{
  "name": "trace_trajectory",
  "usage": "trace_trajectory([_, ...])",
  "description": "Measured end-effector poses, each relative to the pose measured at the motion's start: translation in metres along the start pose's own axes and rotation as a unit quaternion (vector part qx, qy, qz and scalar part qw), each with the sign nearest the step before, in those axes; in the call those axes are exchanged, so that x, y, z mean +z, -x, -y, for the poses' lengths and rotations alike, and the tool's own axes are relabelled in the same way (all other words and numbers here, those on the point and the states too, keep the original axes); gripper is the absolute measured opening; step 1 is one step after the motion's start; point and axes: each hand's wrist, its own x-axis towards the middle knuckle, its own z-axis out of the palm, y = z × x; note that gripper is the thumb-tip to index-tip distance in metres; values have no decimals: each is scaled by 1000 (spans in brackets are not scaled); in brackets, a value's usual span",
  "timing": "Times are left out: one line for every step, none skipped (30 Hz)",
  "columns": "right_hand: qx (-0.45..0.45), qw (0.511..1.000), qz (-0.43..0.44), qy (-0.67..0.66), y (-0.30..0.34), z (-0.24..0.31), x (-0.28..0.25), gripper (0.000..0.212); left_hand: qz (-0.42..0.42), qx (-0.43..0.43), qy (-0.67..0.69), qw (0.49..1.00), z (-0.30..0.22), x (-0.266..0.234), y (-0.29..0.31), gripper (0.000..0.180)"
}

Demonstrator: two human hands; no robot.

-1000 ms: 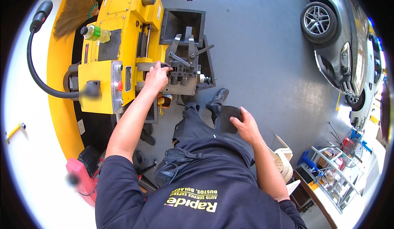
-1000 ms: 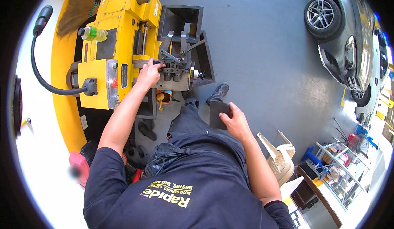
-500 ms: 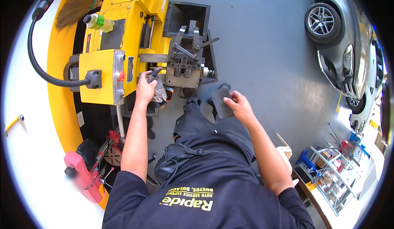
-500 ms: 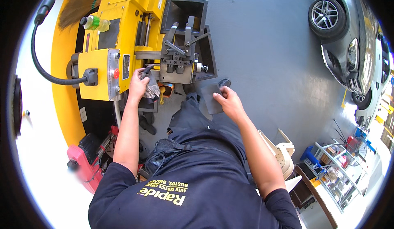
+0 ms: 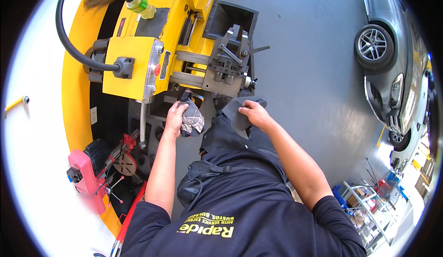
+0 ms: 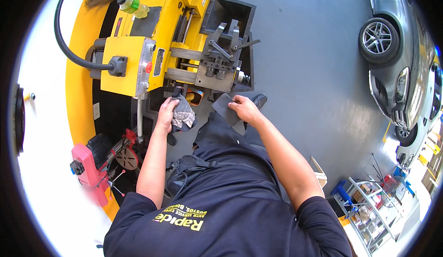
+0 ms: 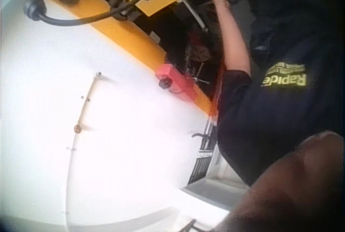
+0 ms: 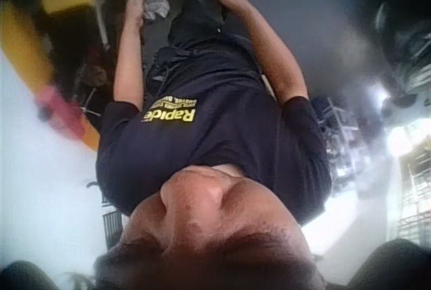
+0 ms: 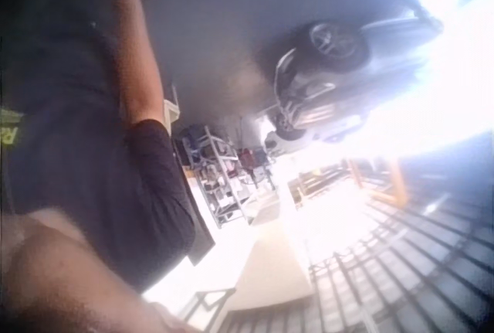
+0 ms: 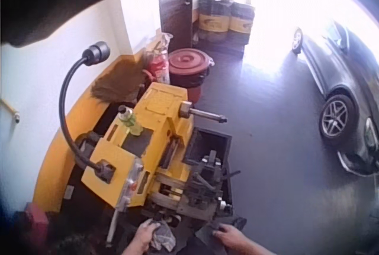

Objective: The person cleans brake components using a yellow brake lathe. They remove a brake pad, wipe the machine's clamping area with a cloth, apply a liquid from a green bottle to the pad, and then scrub the pad against the lathe's grinding surface. The person also wipes the machine and handles a brake caliper.

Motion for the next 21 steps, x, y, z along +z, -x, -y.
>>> trace_trajectory([-2, 1000, -2, 10, 3, 1, -4, 26, 8, 4, 12, 1000, 9, -4, -5, 30])
trace_trajectory([-2, 1000, -3, 19, 7, -1, -7, 26, 16, 6, 24, 1000, 17, -9, -10, 30])
trace_trajectory([-3, 1000, -4, 28, 10, -1, -10, 25, 24, 9, 35, 999, 26, -14, -15, 30])
trace_trajectory([8, 1000, -8, 13, 16, 1, -13, 24, 47, 1, 53, 997, 28, -14, -16, 32])
trace_trajectory([11, 1000, -13, 9, 18, -3, -16, 24, 46, -1, 54, 997, 30, -13, -16, 31])
trace_trajectory([14, 1000, -17, 5, 19, -8, -19, 24, 45, -3, 56, 997, 33, -12, -15, 30])
trace_trajectory([15, 1000, -19, 0, 17, -11, -21, 24, 41, -5, 55, 998, 33, -8, -13, 30])
trace_trajectory([27, 1000, -4, 9, 15, -10, -26, 26, -35, -14, 52, 998, 21, 10, -1, 25])
trace_trajectory([14, 1000, 0, 1, 13, -14, -30, 27, 43, -8, 63, 997, 39, -3, -10, 24])
trace_trajectory([-1, 1000, 4, -12, 7, -19, -32, 28, 41, -10, 40, 998, 42, -2, -11, 25])
trace_trajectory([-19, 999, 12, -28, -1, -22, -28, 29, 35, -11, 15, 999, 48, -3, -11, 25])
trace_trajectory([-28, 999, 18, -11, -7, -24, -30, 27, 33, -12, -5, 999, 60, -4, -12, 26])
trace_trajectory([-32, 998, 40, -38, -16, -20, -28, 25, 28, -9, -29, 999, 68, -6, -17, 26])
trace_trajectory([-31, 995, 61, -66, -20, -21, -26, 22, 28, -24, -28, 999, 70, -1, -13, 26])
trace_trajectory([-28, 992, 83, -93, -31, -27, -24, 21, 32, -42, -12, 999, 73, -1, -16, 26])
trace_trajectory([-40, 992, 90, -83, -46, -44, -23, 26, 38, -49, -1, 998, 78, 2, -17, 26])
trace_trajectory([-33, 985, 121, -117, -55, -43, -18, 30, 42, -52, 10, 998, 81, 3, -20, 25])
trace_trajectory([-25, 977, 150, -152, -59, -43, -16, 35, 52, -72, 18, 996, 84, 3, -18, 26])
trace_trajectory([-17, 967, 177, -185, -65, -42, -17, 40, 65, -90, 27, 993, 86, 4, -18, 26])
trace_trajectory([-15, 961, 214, -173, -70, -40, -20, 47, 76, -84, 13, 993, 78, 12, -17, 35])
trace_trajectory([-35, 960, 225, -163, -73, -37, -23, 36, 84, -96, 31, 991, 68, 20, -14, 39])
